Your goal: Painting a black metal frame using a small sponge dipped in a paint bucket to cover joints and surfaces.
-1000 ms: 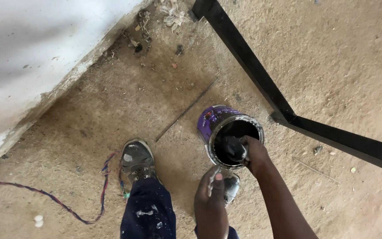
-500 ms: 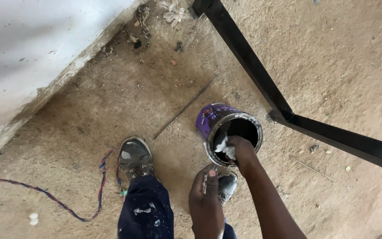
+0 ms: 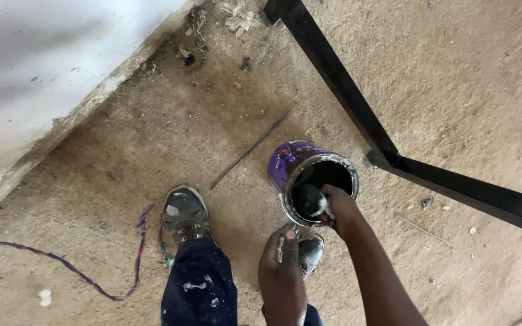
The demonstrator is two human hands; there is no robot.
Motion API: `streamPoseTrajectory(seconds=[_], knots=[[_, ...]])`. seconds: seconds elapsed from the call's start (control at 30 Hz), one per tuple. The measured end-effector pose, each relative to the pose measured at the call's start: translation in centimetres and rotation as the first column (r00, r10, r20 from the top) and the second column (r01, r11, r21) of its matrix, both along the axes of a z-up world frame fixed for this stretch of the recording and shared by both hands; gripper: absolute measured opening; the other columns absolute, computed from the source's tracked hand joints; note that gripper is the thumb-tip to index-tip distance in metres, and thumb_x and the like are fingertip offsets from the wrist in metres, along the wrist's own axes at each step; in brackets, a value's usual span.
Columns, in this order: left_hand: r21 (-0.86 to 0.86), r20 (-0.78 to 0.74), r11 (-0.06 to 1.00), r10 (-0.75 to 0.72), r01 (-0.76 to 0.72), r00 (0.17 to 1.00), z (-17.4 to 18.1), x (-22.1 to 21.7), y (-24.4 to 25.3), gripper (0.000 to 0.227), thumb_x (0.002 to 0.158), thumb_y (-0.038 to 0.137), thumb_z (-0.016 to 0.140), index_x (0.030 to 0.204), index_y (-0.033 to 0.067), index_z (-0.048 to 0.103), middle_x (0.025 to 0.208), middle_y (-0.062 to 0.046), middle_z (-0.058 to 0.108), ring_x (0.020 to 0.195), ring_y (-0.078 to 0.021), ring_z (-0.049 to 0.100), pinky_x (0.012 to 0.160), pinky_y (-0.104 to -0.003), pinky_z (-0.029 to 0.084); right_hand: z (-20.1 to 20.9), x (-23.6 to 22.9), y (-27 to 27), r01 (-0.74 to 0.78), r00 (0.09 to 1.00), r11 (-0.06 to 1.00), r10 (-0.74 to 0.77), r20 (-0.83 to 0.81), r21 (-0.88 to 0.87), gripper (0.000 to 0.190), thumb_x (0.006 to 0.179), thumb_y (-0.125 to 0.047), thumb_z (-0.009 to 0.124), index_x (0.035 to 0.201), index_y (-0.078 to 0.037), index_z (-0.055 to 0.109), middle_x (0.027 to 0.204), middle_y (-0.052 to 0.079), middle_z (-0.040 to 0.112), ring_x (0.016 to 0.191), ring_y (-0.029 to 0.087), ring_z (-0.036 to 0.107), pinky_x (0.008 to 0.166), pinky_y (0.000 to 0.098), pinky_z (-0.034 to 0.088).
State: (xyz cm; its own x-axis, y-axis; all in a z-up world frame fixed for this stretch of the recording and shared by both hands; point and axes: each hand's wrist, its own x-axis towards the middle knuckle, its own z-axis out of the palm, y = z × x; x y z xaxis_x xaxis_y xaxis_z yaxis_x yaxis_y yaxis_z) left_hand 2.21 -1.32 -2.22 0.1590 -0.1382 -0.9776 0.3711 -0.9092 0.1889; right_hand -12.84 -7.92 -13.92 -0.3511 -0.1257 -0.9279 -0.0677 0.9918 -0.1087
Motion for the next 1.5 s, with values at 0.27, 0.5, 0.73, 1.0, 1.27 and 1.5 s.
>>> streamPoseTrajectory(seconds=[0.27, 0.5, 0.73, 1.0, 1.27, 1.5], knots=[[-0.003, 0.0, 1.0, 0.009, -0.009, 1.0, 0.0, 0.3, -0.1, 0.058, 0.087, 0.057, 0.051, 0.128, 0.0252, 0.077, 0.139, 0.002, 0.076, 0.132, -0.0175, 0.068, 0.109, -0.038, 0.053, -0.6, 2.1, 0.6, -0.36, 0.93, 0.922, 0.341, -0.139, -0.146, 0.021, 0.09, -0.021, 0.058, 0.075, -0.008, 0.053, 0.078, 0.007, 0.054, 0.074, 0.02, 0.045, 0.066, 0.0395, 0.033], [-0.02, -0.015, 0.999, 0.043, -0.043, 0.999, -0.1, 0.3, 0.1, 0.061, 0.085, 0.058, 0.052, 0.127, 0.0225, 0.077, 0.133, -0.001, 0.079, 0.125, -0.0184, 0.073, 0.104, -0.037, 0.057, 3.1, 2.1, -1.7, -0.11, 0.994, 0.989, 0.11, 0.004, 0.098, 0.021, 0.093, -0.027, 0.057, 0.101, -0.008, 0.063, 0.117, 0.021, 0.065, 0.1, 0.032, 0.063, 0.069, 0.033, 0.048], [-0.034, 0.007, 0.998, 0.047, -0.047, 0.999, 0.1, 0.5, -0.1, 0.061, 0.084, 0.059, 0.052, 0.126, 0.0232, 0.078, 0.131, 0.001, 0.081, 0.126, -0.0163, 0.073, 0.106, -0.036, 0.056, -1.3, -2.4, 0.9, 0.143, 0.987, 0.989, -0.144, 0.075, 0.019, 0.012, 0.086, -0.029, 0.058, 0.08, -0.02, 0.053, 0.068, 0.003, 0.047, 0.058, 0.016, 0.048, 0.041, 0.028, 0.036], [-0.039, 0.014, 0.999, -0.014, 0.015, 1.0, 0.0, -0.1, 0.1, 0.064, 0.084, 0.061, 0.049, 0.128, 0.025, 0.078, 0.132, 0.001, 0.08, 0.124, -0.0173, 0.074, 0.102, -0.037, 0.056, -1.1, 1.4, 0.7, -0.432, 0.871, 0.891, 0.373, -0.32, -0.139, 0.059, 0.091, -0.031, 0.072, 0.14, -0.001, 0.058, 0.144, 0.021, 0.059, 0.132, 0.04, 0.058, 0.109, 0.0541, 0.049], [0.016, -0.005, 1.0, 0.024, -0.024, 1.0, -0.9, -0.5, 0.5, 0.063, 0.083, 0.06, 0.054, 0.13, 0.0241, 0.077, 0.14, 0.002, 0.077, 0.135, -0.0161, 0.069, 0.112, -0.036, 0.052, -9.4, -1.6, 2.1, -0.794, 0.547, 0.603, 0.652, -0.526, -0.077, 0.037, 0.093, -0.032, 0.068, 0.122, -0.009, 0.074, 0.102, 0.024, 0.075, 0.087, 0.04, 0.073, 0.067, 0.0494, 0.054], [0.005, 0.018, 1.0, 0.022, -0.022, 1.0, -0.7, -0.4, 0.2, 0.06, 0.084, 0.058, 0.054, 0.127, 0.0234, 0.079, 0.136, 0.004, 0.08, 0.132, -0.0144, 0.07, 0.111, -0.035, 0.052, -6.5, -0.1, 1.2, -0.681, 0.654, 0.728, 0.555, -0.514, -0.081, 0.026, 0.092, -0.031, 0.068, 0.096, -0.007, 0.077, 0.082, 0.016, 0.075, 0.068, 0.029, 0.066, 0.055, 0.0447, 0.042]])
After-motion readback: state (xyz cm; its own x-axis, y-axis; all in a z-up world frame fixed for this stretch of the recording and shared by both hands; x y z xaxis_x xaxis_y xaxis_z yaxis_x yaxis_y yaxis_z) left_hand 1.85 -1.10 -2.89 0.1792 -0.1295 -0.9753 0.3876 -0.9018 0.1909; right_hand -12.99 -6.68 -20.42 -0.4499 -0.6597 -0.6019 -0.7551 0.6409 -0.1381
